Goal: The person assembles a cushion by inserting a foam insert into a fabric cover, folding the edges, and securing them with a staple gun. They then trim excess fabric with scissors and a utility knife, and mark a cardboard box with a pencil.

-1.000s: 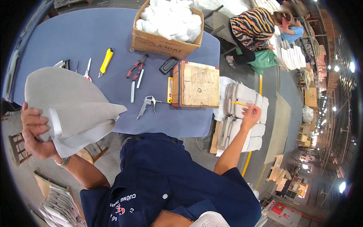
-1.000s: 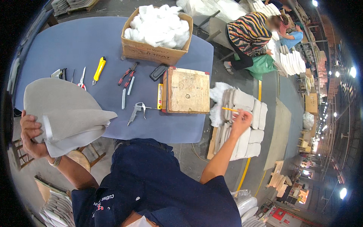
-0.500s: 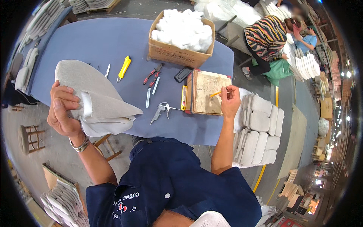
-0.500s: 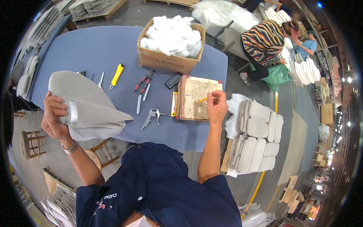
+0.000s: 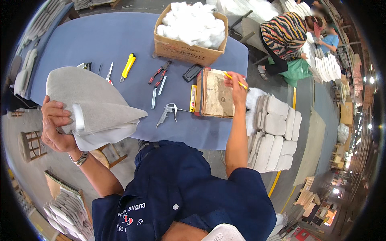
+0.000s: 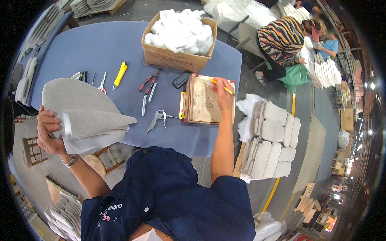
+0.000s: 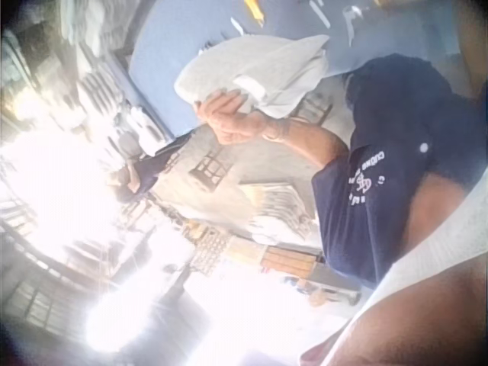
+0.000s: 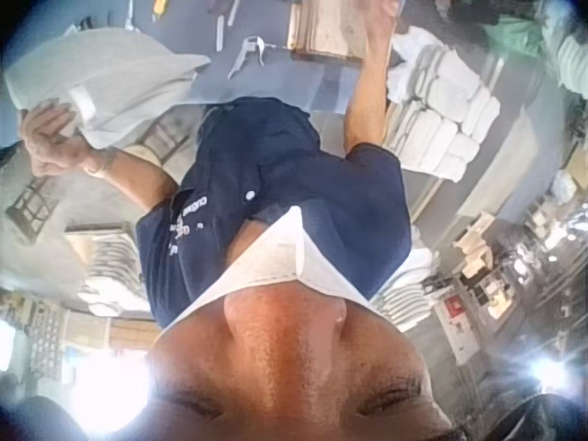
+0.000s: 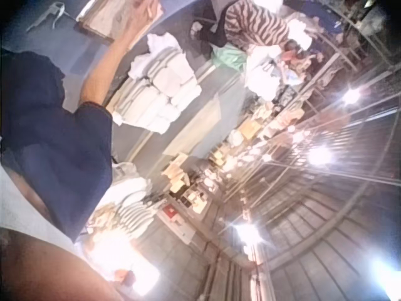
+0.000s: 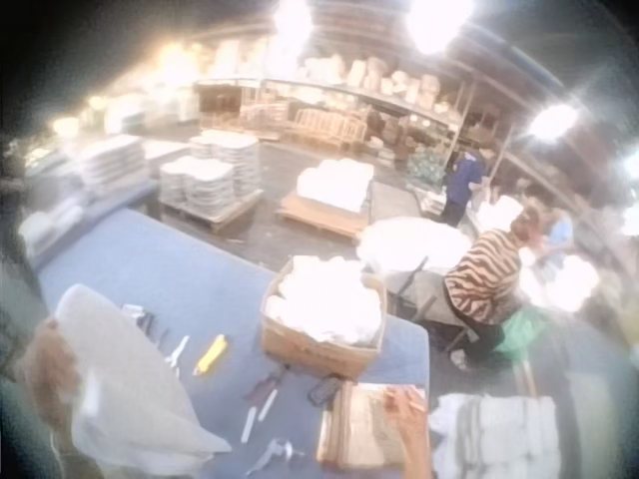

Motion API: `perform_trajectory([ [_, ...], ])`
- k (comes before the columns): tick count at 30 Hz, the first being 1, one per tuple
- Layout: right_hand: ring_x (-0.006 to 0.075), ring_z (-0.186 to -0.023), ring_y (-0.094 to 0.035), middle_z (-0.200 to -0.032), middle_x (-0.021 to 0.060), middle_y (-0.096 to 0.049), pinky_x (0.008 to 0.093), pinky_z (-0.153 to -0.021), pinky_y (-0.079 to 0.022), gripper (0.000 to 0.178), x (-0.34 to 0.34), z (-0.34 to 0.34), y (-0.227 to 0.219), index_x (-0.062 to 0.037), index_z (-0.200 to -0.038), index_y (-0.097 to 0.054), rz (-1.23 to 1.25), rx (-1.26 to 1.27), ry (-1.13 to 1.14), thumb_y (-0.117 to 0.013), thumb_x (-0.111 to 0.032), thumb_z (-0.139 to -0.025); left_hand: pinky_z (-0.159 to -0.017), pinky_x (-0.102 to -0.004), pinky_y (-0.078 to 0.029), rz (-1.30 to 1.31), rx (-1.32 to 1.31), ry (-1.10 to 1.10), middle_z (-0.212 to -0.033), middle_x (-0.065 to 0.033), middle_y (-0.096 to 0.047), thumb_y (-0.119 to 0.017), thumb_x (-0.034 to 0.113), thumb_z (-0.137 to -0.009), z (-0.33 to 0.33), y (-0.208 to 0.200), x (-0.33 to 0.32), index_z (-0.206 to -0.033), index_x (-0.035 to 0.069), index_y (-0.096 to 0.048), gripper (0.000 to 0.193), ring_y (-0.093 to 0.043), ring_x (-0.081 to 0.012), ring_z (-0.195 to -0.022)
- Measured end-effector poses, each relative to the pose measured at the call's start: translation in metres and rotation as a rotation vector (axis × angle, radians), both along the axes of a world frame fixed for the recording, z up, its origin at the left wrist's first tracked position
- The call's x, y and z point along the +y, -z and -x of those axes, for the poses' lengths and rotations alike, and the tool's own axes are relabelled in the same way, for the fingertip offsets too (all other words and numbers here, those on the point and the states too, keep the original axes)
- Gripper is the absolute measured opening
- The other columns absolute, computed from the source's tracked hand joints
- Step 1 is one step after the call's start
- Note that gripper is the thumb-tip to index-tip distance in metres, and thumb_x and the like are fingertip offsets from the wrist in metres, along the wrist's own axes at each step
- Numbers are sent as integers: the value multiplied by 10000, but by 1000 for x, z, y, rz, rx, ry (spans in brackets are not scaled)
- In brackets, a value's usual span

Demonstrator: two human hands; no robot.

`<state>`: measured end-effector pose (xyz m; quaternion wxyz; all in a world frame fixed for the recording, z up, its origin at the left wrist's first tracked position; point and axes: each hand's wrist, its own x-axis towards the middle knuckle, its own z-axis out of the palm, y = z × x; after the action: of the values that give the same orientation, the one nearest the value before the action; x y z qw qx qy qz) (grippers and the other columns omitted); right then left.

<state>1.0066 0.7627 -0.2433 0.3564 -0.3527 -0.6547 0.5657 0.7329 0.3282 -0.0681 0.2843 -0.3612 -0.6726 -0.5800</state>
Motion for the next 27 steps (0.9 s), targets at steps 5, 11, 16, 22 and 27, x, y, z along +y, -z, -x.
perform_trajectory([
  [5,60,-666,-611,-810,26,-695,212,-609,-506,138,26,25,39,-20,-942,-653,-81,12,50,-743,-124,-946,-1112,-605,-368,-29,-21,22,-642,-145,-589,-375,199,-931,11,6,4,-573,32,-493,412,-596,-285,-826],
  [11,52,-623,-566,-731,-4,-647,214,-564,-440,176,22,38,55,-22,-891,-629,-181,-5,117,-759,-134,-931,-1118,-608,-367,-36,-34,-38,-632,-142,-571,-365,203,-939,7,5,-10,-576,50,-485,412,-592,-285,-822],
  [16,44,-617,-540,-713,-10,-631,217,-556,-427,187,26,38,60,-23,-864,-620,-197,14,109,-764,-126,-924,-1125,-606,-362,-54,-42,-52,-632,-144,-569,-359,207,-944,10,6,-10,-576,54,-485,417,-596,-288,-829],
  [22,37,-609,-514,-707,-19,-614,222,-542,-408,192,23,39,63,-30,-844,-614,-275,2,162,-759,-124,-927,-1116,-607,-374,-13,-21,-36,-640,-151,-583,-360,210,-948,12,2,2,-577,47,-489,425,-605,-295,-842],
  [27,36,-605,-505,-697,-18,-611,217,-545,-404,196,16,37,63,-27,-837,-612,-252,13,175,-752,-127,-931,-1108,-605,-379,-9,0,16,-649,-156,-599,-360,216,-958,13,1,13,-578,24,-514,452,-608,-294,-851],
])
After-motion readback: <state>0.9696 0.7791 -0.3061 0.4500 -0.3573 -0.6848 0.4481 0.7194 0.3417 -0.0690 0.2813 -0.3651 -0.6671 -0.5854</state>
